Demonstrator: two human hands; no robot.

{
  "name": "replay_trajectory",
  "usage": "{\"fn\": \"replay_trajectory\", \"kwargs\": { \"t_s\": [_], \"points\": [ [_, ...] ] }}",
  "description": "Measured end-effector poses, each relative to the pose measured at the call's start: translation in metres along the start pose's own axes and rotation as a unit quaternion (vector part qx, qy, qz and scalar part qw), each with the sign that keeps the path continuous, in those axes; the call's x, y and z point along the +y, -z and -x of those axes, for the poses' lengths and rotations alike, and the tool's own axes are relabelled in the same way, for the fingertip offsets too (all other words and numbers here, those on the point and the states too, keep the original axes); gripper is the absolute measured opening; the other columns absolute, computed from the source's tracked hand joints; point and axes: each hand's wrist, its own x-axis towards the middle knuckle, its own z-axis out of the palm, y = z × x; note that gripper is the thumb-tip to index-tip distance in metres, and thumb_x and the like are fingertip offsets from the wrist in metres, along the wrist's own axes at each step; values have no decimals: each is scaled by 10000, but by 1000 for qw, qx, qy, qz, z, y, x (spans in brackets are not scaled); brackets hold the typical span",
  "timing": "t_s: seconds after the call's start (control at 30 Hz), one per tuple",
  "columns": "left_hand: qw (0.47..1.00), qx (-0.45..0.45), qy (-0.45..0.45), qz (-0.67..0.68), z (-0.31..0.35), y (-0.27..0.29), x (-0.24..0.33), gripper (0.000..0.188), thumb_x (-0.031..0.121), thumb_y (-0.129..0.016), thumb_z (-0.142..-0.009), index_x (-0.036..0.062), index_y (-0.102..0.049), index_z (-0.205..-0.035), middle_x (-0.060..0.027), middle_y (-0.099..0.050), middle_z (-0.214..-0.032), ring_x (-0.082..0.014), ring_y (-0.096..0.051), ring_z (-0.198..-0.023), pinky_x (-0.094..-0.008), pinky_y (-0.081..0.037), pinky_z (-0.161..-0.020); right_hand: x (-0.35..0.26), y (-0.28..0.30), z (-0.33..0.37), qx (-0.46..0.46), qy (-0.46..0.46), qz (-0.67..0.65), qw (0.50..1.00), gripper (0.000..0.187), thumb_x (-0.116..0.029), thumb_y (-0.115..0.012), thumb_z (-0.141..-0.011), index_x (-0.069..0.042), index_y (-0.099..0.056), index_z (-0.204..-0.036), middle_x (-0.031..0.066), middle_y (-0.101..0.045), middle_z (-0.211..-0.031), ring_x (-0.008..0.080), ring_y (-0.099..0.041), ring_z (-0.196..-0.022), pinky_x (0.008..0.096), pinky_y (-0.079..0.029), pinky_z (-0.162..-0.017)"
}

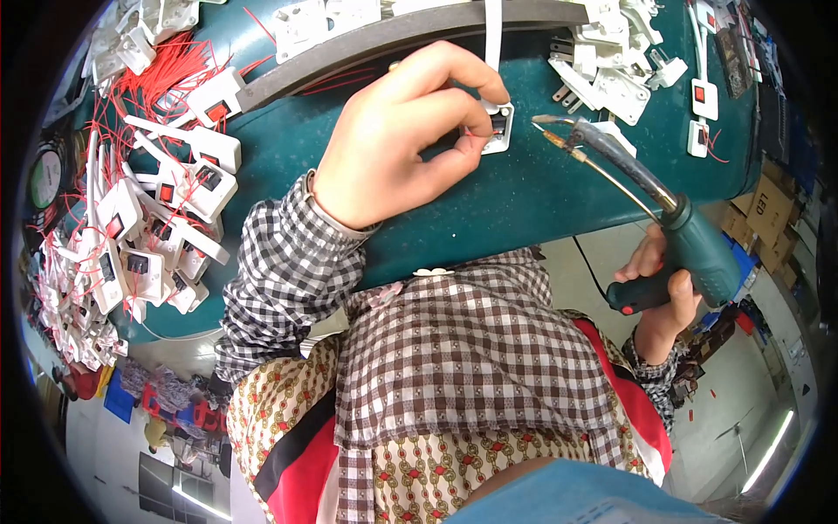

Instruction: The person solders red wires into plastic light fixture components with a soldering iron at an industrial workbench.

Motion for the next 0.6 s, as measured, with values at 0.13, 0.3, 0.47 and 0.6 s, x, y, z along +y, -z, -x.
{"fn": "replay_trajectory", "kwargs": {
  "t_s": [0.13,0.3,0.47,0.6],
  "points": [
    [989,21,-3,-146,13,3,25,355,-25,-728,-631,20,-619,-966,-132,-532,-1148,-167,-582,-793,-266,-499,-682,2,8,3,16,13,-40,999,676,-414,-604,-792,148,-455,-1137,93,-496,-693,207,-551,-638,336,-537,-551],
    [965,141,171,-142,29,4,46,554,-21,-761,-623,29,-557,-1136,-124,-507,-1181,-135,-581,-799,-232,-485,-647,6,14,1,6,22,-91,996,703,-459,-572,-812,136,-433,-1159,77,-473,-696,192,-535,-634,323,-546,-549],
    [974,97,141,-151,20,-1,33,569,20,-769,-620,93,-571,-1149,-71,-521,-1063,-113,-520,-696,-220,-460,-594,6,7,-3,-2,48,-152,987,662,-462,-525,-848,117,-423,-1154,68,-472,-743,169,-518,-654,300,-541,-537],
    [972,160,133,-113,16,-9,28,380,55,-759,-660,32,-583,-997,-43,-573,-888,-80,-497,-607,-189,-430,-524,7,6,1,-8,68,-153,986,631,-453,-510,-862,107,-416,-1137,67,-464,-745,161,-508,-656,283,-535,-523]
  ]
}}
